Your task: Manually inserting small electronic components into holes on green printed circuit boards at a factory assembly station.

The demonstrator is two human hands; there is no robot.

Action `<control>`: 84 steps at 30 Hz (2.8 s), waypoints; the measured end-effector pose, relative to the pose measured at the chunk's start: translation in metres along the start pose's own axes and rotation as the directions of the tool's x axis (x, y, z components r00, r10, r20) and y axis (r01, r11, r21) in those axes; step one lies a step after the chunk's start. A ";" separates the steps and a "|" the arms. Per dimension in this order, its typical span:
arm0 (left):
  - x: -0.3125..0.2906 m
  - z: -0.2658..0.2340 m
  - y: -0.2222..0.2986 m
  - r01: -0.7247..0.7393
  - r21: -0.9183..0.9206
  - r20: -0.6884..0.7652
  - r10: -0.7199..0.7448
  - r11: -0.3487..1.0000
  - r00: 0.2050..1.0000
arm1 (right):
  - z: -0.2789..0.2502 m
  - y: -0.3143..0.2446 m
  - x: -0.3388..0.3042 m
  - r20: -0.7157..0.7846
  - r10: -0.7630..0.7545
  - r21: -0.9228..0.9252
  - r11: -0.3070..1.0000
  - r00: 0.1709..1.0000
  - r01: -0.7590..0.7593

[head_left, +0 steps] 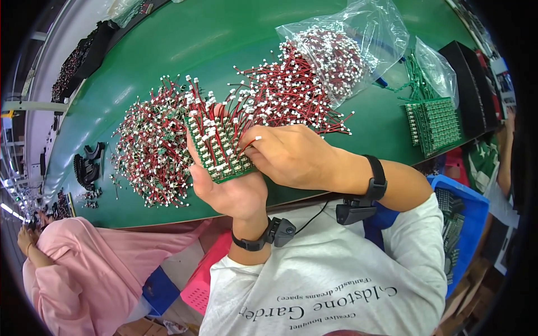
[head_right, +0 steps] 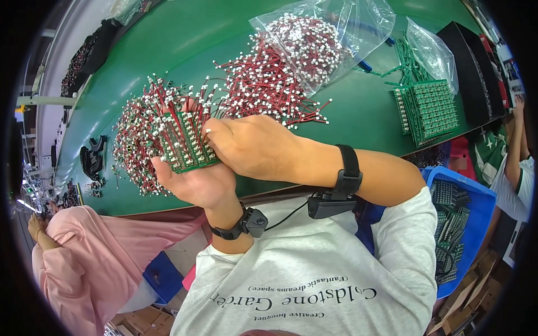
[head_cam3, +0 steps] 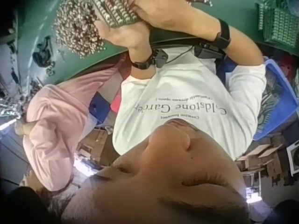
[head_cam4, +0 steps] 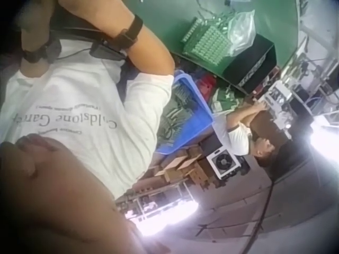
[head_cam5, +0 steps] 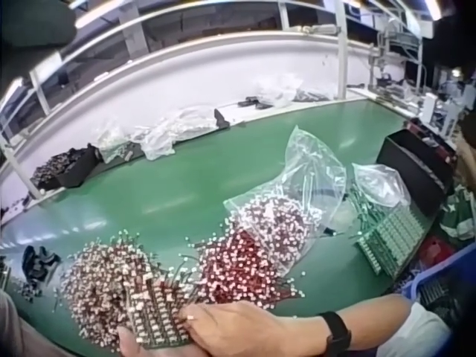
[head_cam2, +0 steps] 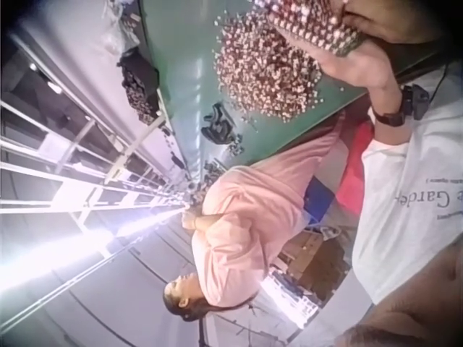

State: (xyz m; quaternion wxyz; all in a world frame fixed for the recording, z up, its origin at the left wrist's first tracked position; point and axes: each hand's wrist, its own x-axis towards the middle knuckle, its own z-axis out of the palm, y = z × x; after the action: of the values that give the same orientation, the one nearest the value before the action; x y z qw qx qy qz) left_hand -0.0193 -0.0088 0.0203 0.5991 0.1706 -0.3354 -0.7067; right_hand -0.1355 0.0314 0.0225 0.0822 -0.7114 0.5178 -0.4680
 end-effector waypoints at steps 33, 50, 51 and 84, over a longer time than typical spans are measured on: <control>0.014 -0.030 0.026 -0.098 -0.023 -0.069 0.097 0.995 0.993 | 0.003 0.026 0.007 0.091 -0.105 -0.073 0.991 0.990 0.112; 0.005 -0.013 0.010 -0.064 -0.090 -0.019 0.063 0.994 0.998 | 0.000 0.014 0.007 0.128 0.068 0.268 0.958 0.989 -0.101; 0.005 -0.012 0.009 -0.080 -0.126 0.012 0.082 0.989 0.997 | 0.002 0.016 0.006 0.119 0.048 0.262 0.962 0.992 -0.078; -0.004 -0.016 0.005 0.083 -0.006 0.055 -0.082 0.997 0.995 | 0.008 0.012 -0.002 0.143 -0.090 -0.055 0.994 0.986 0.099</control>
State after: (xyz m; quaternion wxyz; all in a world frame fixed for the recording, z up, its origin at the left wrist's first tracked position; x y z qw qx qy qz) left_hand -0.0045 -0.0094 0.0110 0.5609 0.1625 -0.3411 -0.7366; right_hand -0.1375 0.0246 0.0105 0.0740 -0.7684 0.4907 -0.4042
